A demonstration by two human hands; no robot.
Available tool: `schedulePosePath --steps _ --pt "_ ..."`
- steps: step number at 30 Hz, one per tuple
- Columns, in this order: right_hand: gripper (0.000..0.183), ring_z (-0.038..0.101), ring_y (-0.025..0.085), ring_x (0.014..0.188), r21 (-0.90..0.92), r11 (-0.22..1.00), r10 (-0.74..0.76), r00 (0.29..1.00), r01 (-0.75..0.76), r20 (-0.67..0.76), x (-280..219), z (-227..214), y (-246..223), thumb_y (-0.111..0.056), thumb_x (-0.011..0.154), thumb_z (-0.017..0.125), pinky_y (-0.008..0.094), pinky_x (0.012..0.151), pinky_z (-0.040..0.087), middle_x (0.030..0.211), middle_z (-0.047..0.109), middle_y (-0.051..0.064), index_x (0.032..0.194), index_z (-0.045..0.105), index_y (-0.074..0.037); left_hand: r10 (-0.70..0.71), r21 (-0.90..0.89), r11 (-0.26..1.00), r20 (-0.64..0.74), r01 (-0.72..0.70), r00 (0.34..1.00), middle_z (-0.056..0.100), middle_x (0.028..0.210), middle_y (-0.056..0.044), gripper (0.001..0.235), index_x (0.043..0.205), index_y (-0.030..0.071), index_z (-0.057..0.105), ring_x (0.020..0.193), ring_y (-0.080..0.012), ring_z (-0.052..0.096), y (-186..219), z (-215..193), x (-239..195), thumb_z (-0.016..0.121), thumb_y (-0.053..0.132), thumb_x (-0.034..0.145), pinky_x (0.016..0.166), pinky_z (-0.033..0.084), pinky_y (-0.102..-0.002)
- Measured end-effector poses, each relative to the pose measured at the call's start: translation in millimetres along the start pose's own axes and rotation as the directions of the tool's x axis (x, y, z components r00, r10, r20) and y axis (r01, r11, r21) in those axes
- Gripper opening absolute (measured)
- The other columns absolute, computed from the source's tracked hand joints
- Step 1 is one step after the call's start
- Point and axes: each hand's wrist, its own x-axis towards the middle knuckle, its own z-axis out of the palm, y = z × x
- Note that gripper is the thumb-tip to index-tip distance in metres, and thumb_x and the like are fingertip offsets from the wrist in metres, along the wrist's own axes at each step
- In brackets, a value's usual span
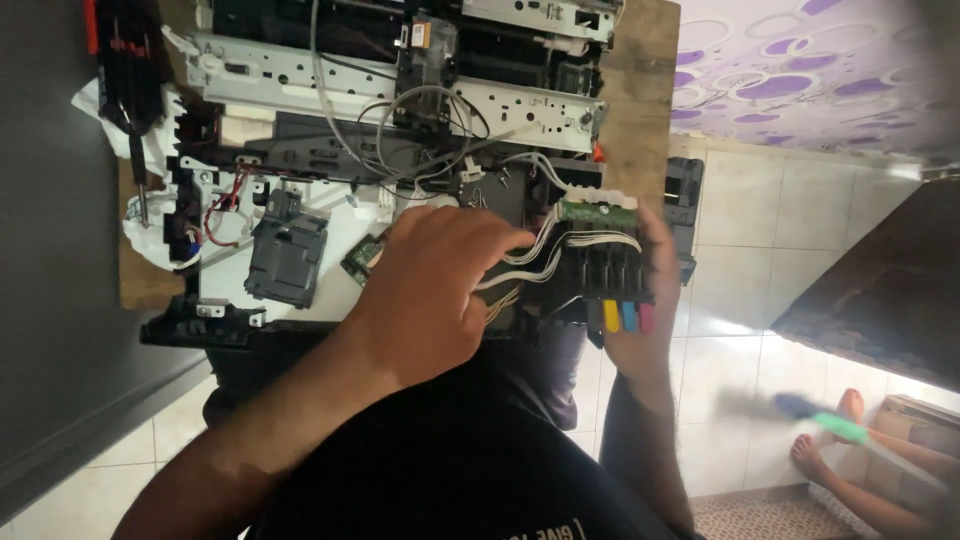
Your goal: The person uses a screwdriver to work on a disassembled printer placed on a table. They remove a component with a circuit board and colored tabs, manipulate a white plastic part attached to it, and then reinsert the assembly into the printer chassis.
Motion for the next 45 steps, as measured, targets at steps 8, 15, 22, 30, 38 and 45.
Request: schedulePosePath --steps 8,15,22,30,38,45 --pt "0.065 0.055 0.03 0.139 0.069 0.998 0.002 1.0 0.0 -0.024 -0.3 1.0 2.5 -0.015 0.097 0.07 0.043 0.121 0.046 0.146 0.054 0.015 0.153 0.038 -0.006 0.031 0.157 0.987 -0.116 -0.013 0.993 0.07 0.12 -0.015 0.033 0.127 0.002 0.069 0.101 -0.0319 0.07 -6.8 -8.6 44.1 0.06 -0.001 0.096 0.076 0.054 -0.05" --pt "0.071 0.048 0.032 0.146 0.084 0.996 0.025 0.997 -0.018 -0.078 -5.8 8.3 -6.6 -0.02 0.094 0.069 0.044 0.127 0.039 0.152 0.048 0.018 0.154 0.035 -0.003 0.191 0.632 0.759 0.01 -0.155 0.981 0.065 0.08 -0.003 0.029 0.09 0.016 0.075 0.073 -0.0248 0.065 -30.0 3.4 103.2 0.077 -0.006 0.071 0.062 0.052 -0.043" --pt "0.092 0.044 0.034 0.148 0.097 0.993 -0.082 0.992 0.072 0.094 -5.3 1.9 -9.6 -0.009 0.091 0.072 0.044 0.123 0.042 0.158 0.035 0.021 0.161 0.012 -0.012 -0.005 0.691 0.686 0.317 -0.227 0.948 0.065 0.074 0.0 0.032 0.068 0.023 0.066 0.078 -0.0323 0.065 -52.4 32.0 142.3 0.076 -0.006 0.075 0.072 0.05 -0.049" --pt "0.098 0.057 0.04 0.136 -0.2 0.953 0.263 0.952 -0.23 0.158 -0.9 -6.3 -39.4 -0.007 0.085 0.068 0.045 0.113 0.043 0.151 0.054 0.022 0.161 0.006 -0.008 0.057 0.711 0.649 0.309 -0.271 0.949 0.042 0.057 0.004 0.052 0.058 0.029 0.043 0.062 -0.0236 0.049 -62.7 34.6 136.9 0.073 -0.006 0.082 0.082 0.051 -0.049" --pt "0.064 0.076 0.037 0.099 -0.25 0.929 0.323 0.929 -0.274 0.18 5.9 5.0 -61.5 -0.009 0.08 0.07 0.045 0.079 0.061 0.11 0.076 0.014 0.137 0.04 -0.006 0.129 0.626 0.739 0.23 -0.248 0.965 0.048 0.065 -0.001 0.05 0.07 0.036 0.049 0.074 -0.0326 0.056 -78.3 44.5 133.7 0.065 -0.004 0.095 0.121 0.038 -0.066" --pt "0.067 0.076 0.036 0.096 -0.358 0.909 0.314 0.916 -0.215 0.249 -1.6 -6.6 -43.2 -0.014 0.08 0.073 0.045 0.079 0.062 0.108 0.076 0.014 0.14 0.044 -0.004 0.112 0.689 0.673 0.266 -0.27 0.957 0.056 0.075 -0.001 0.044 0.074 0.036 0.055 0.083 -0.0328 0.058 -71.6 44.4 129.8 0.068 0.0 0.095 0.117 0.043 -0.067"
